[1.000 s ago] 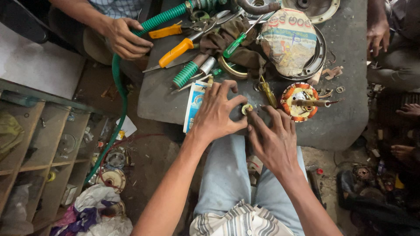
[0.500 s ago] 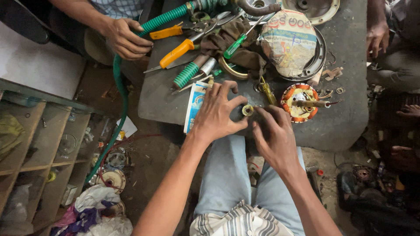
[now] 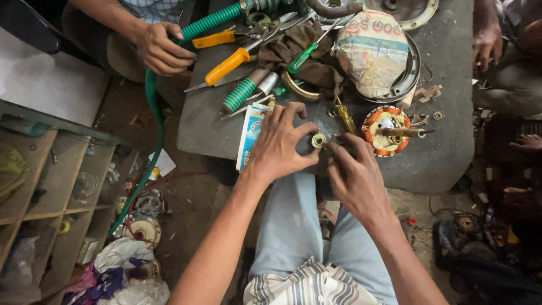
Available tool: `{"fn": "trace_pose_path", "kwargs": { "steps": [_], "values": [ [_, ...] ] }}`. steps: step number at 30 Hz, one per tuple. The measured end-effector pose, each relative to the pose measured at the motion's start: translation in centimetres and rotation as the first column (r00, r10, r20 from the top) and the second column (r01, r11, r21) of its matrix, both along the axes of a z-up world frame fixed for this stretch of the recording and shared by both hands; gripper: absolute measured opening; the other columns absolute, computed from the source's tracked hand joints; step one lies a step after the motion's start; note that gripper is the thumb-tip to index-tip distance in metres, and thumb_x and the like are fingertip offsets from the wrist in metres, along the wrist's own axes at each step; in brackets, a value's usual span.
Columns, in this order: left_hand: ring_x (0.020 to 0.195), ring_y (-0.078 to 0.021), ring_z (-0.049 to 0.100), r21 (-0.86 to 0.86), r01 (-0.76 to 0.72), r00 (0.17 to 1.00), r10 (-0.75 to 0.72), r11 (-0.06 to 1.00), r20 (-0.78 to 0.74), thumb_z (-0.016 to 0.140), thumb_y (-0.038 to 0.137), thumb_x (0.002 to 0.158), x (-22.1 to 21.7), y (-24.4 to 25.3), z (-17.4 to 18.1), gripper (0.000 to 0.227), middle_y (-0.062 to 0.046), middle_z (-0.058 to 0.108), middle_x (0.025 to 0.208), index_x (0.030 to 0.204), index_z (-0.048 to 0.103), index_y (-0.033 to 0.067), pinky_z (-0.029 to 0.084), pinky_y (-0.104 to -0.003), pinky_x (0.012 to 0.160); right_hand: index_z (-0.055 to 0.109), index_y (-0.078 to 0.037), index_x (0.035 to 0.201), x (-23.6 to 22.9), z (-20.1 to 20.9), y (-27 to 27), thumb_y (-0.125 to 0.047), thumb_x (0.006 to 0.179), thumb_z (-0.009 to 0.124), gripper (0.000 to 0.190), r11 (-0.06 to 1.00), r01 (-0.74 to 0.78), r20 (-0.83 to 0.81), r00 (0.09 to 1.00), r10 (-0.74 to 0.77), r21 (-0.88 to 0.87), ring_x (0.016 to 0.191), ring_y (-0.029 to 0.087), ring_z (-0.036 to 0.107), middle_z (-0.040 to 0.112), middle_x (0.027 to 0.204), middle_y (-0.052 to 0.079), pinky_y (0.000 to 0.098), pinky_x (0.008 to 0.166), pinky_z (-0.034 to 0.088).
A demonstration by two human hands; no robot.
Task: The person applies a substance from a small tube onto a small metallic component held in their hands. They repeatedly squeeze the tube and rub the substance into the part while seated at a cluttered workbench.
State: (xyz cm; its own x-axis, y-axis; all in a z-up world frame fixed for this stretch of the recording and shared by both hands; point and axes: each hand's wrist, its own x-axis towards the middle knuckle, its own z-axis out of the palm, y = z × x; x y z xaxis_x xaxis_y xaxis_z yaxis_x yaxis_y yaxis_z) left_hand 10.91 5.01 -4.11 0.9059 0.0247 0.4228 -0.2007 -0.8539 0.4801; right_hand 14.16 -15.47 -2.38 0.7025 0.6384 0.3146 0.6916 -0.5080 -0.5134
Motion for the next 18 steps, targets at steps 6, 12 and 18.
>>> {"fn": "trace_pose_path", "kwargs": {
  "steps": [6,12,18],
  "values": [
    [0.115,-0.0313,0.05,-0.06,0.003,0.999,-0.006,0.998,-0.046,0.085,0.033,0.069,-0.3,0.0,0.0,0.043,-0.008,0.051,0.12,0.107,0.074,0.0152,0.039,-0.048,0.108,0.065,-0.005,0.129,0.7,-0.9,0.2,-0.012,0.092,0.063,0.038,0.976,0.163,-0.368,0.924,-0.1,0.142,0.093,0.022,0.067,0.065,0.103,0.015,0.0344,0.083,0.053],
    [0.112,-0.0313,0.05,-0.036,0.003,1.0,-0.003,0.999,-0.018,0.087,0.033,0.066,-0.1,0.0,0.0,0.044,-0.009,0.052,0.119,0.104,0.074,0.0147,0.038,-0.05,0.11,0.067,-0.009,0.133,0.9,-1.0,0.9,-0.015,0.091,0.064,0.043,0.963,0.258,-0.526,0.831,-0.181,0.077,0.061,0.008,0.047,0.053,0.068,0.004,0.0275,0.055,0.043],
    [0.114,-0.0316,0.05,-0.041,0.009,1.0,-0.01,0.999,-0.013,0.086,0.033,0.07,-0.1,0.1,-0.2,0.042,-0.009,0.051,0.12,0.105,0.074,0.0144,0.038,-0.048,0.109,0.065,-0.015,0.138,0.9,-1.1,0.9,-0.016,0.088,0.063,0.049,0.97,0.244,-0.584,0.789,-0.191,0.013,0.057,0.007,0.045,0.058,0.064,0.003,0.028,0.053,0.042]
  ]
}}
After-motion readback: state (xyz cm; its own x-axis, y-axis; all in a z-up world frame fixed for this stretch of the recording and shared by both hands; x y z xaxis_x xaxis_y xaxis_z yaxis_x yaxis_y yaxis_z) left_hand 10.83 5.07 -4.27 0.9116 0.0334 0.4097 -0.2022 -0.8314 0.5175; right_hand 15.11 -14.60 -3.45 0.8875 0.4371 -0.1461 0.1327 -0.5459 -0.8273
